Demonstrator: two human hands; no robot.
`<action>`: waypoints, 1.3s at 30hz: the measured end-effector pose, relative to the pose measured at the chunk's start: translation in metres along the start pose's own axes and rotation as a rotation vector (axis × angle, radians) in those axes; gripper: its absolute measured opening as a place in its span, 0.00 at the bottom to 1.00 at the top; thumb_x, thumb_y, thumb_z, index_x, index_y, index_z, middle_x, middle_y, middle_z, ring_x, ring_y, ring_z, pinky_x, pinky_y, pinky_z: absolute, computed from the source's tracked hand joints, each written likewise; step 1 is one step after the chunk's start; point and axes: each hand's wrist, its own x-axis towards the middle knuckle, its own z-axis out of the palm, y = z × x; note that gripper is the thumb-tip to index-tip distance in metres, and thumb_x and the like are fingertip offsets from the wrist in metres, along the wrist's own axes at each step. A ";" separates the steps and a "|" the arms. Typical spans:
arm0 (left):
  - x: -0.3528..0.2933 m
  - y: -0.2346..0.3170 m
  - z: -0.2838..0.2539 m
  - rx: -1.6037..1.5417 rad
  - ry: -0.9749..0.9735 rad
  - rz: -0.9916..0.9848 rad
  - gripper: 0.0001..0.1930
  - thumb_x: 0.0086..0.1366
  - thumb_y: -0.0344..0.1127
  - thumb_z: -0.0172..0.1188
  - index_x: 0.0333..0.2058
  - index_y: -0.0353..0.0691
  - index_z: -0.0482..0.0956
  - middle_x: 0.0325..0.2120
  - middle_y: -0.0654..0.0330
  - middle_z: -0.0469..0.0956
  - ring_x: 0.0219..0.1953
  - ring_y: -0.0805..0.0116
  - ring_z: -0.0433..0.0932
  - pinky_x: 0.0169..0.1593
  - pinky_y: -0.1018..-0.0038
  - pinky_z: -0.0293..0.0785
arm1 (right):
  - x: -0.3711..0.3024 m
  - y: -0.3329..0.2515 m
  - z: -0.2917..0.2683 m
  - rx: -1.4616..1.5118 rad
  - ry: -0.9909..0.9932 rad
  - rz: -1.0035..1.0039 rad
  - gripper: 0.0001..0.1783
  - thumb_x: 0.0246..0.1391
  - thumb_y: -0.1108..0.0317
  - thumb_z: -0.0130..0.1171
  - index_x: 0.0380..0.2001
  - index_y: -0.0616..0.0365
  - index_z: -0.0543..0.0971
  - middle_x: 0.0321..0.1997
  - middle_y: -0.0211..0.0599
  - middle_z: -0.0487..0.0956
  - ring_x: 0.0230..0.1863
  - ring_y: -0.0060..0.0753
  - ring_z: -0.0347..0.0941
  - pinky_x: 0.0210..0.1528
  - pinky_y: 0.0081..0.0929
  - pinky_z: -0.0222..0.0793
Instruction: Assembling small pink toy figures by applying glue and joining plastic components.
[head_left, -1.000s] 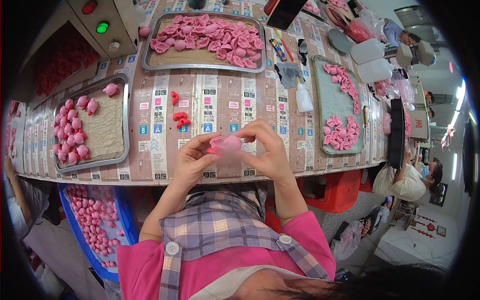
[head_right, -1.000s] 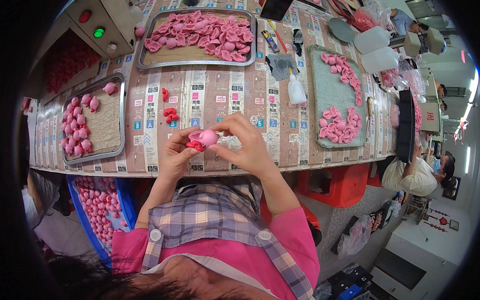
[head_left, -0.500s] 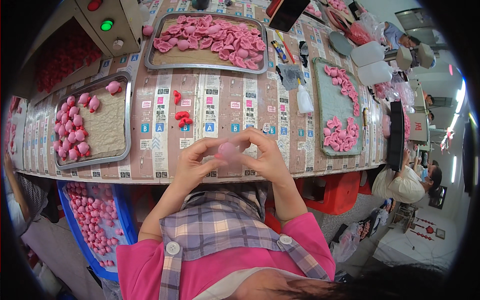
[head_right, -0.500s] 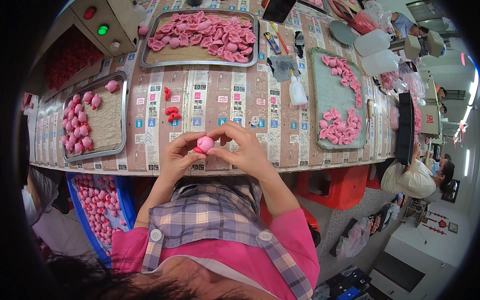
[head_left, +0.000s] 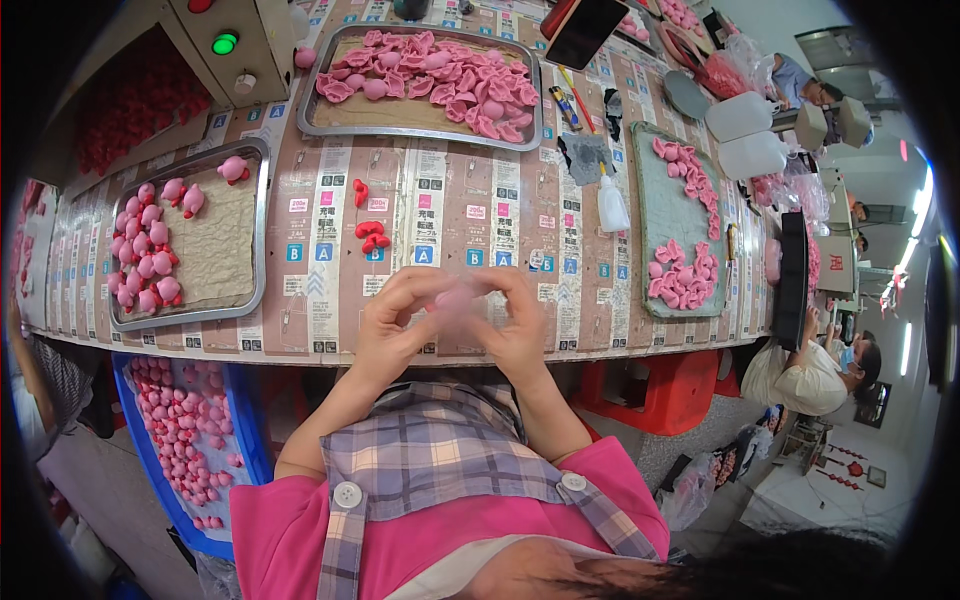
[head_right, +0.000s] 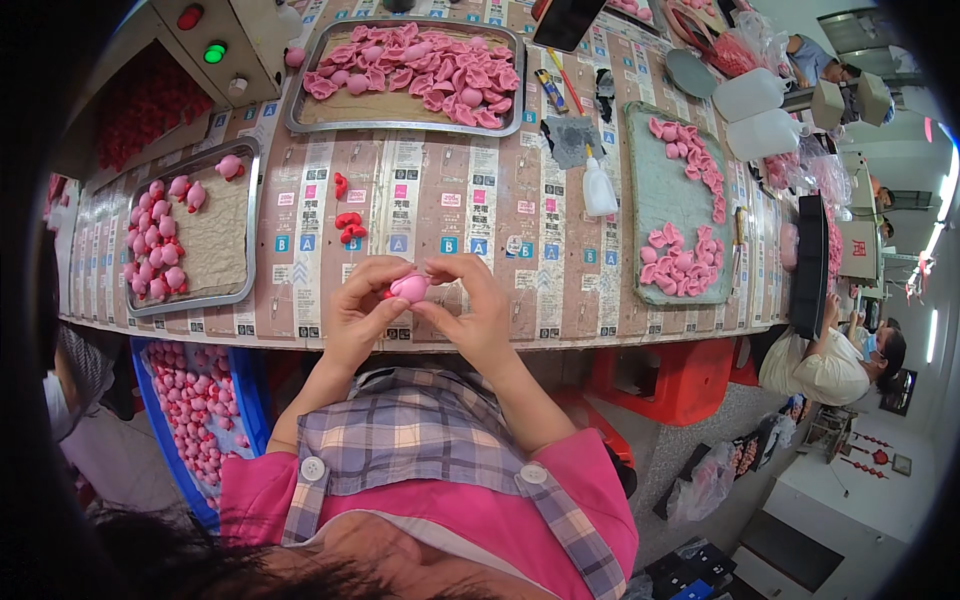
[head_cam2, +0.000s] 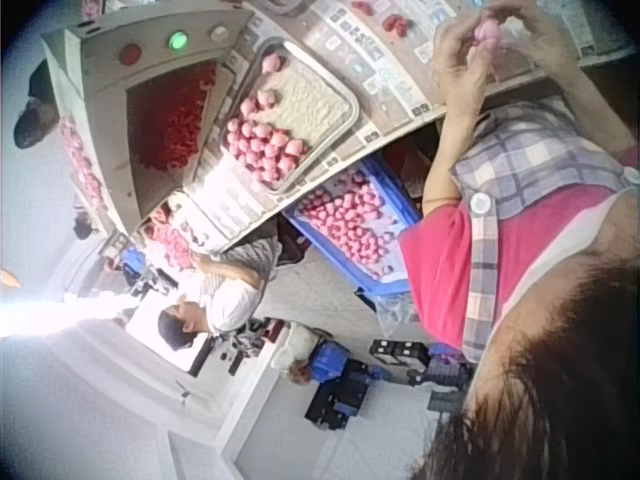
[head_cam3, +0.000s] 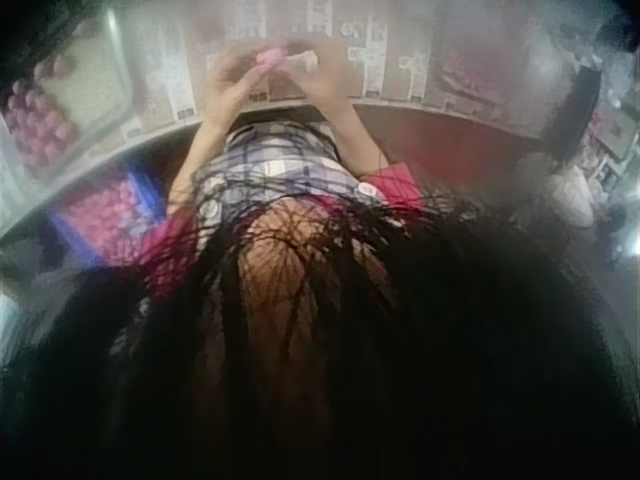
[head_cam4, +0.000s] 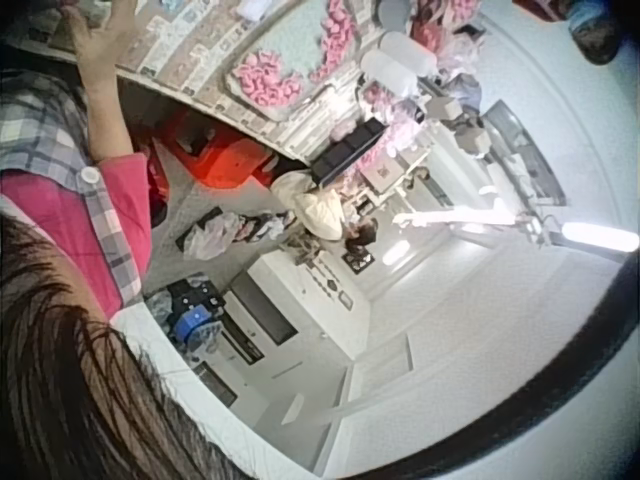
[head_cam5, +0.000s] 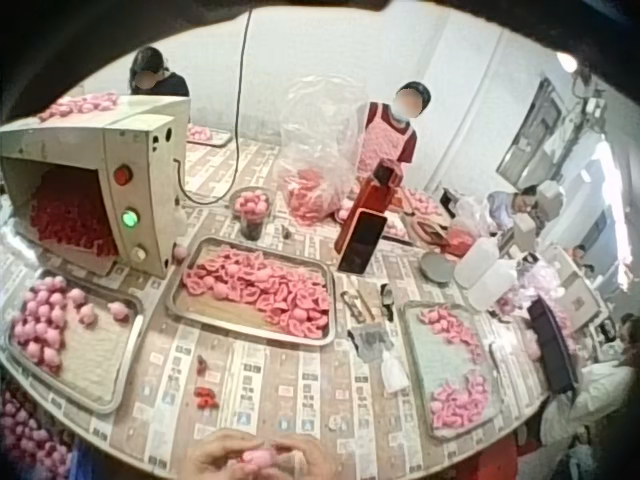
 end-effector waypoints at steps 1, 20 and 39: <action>-0.001 -0.002 0.000 0.000 -0.001 0.001 0.17 0.51 0.28 0.58 0.42 0.34 0.71 0.42 0.55 0.69 0.45 0.68 0.68 0.49 0.74 0.64 | -0.002 0.002 0.004 0.000 0.001 -0.001 0.20 0.35 0.72 0.64 0.36 0.60 0.72 0.34 0.36 0.72 0.37 0.29 0.69 0.39 0.23 0.64; -0.008 -0.023 0.000 -0.969 -0.008 -0.256 0.11 0.50 0.30 0.61 0.34 0.44 0.74 0.36 0.62 0.73 0.40 0.70 0.71 0.45 0.74 0.67 | -0.007 -0.007 0.025 0.986 -0.020 0.298 0.11 0.41 0.77 0.58 0.31 0.56 0.74 0.47 0.36 0.66 0.46 0.27 0.64 0.50 0.25 0.57; -0.003 -0.017 -0.008 -0.583 -0.102 -0.127 0.15 0.49 0.35 0.63 0.36 0.43 0.72 0.34 0.57 0.72 0.42 0.67 0.69 0.48 0.71 0.64 | -0.009 0.002 0.017 0.950 -0.096 0.213 0.09 0.40 0.77 0.59 0.29 0.55 0.74 0.46 0.42 0.69 0.49 0.33 0.64 0.51 0.30 0.58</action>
